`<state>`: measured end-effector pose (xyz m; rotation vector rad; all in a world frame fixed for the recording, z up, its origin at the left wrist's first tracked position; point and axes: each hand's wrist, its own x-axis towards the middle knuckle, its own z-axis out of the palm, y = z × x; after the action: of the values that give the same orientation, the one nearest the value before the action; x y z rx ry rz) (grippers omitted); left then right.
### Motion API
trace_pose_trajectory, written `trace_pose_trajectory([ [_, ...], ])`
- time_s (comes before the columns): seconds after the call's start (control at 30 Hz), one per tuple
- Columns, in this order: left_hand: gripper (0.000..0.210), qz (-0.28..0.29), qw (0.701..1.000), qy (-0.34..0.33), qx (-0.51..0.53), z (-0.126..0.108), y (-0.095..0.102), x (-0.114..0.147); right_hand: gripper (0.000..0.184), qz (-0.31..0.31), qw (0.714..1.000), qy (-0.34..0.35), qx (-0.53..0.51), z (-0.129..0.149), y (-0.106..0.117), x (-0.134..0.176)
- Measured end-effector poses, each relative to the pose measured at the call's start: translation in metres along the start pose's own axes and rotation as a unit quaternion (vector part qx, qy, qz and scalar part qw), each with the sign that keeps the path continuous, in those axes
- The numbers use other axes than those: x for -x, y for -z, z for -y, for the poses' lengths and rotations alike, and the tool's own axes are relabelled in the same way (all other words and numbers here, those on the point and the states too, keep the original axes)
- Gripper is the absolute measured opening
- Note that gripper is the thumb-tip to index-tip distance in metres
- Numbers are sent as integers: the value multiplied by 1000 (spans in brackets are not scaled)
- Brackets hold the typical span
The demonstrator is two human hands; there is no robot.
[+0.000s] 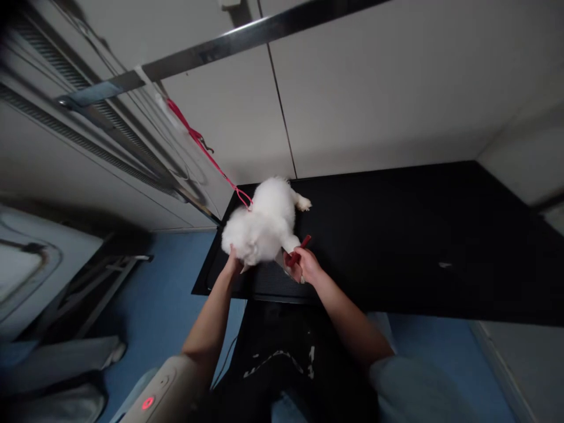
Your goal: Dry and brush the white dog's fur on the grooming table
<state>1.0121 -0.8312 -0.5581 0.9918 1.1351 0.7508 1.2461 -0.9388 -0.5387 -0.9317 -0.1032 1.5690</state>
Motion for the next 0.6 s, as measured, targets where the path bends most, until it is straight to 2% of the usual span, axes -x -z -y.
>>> trace_pose_trajectory([
  [0.1, 76, -11, 998, -64, 23, -33, -2, -18, 19, -17, 1000, 16, 1, -1, 3, 3],
  [0.17, 69, -5, 995, -95, -21, -66, 1, -34, 18, -43, 999, 33, -3, 0, 7, 4],
  [0.23, 55, -22, 989, -87, -117, -107, 9, -52, 16, -67, 997, 48, -7, 0, 9, 5],
  [0.3, 31, -36, 968, -45, -242, -148, 19, -66, 14, -74, 995, 62, -15, -1, 9, 5],
  [0.37, 20, -30, 952, -21, -303, -177, 27, -75, 15, -69, 995, 70, -23, -4, 8, 4],
  [0.43, 21, -15, 943, -29, -331, -190, 30, -78, 16, -65, 995, 71, -30, -9, 5, 2],
  [0.47, 21, -2, 937, -53, -345, -190, 29, -79, 16, -65, 995, 70, -31, -12, 4, 0],
  [0.6, 14, 44, 898, -205, -386, -178, 12, -87, 14, -62, 995, 70, -18, -22, -3, -7],
])
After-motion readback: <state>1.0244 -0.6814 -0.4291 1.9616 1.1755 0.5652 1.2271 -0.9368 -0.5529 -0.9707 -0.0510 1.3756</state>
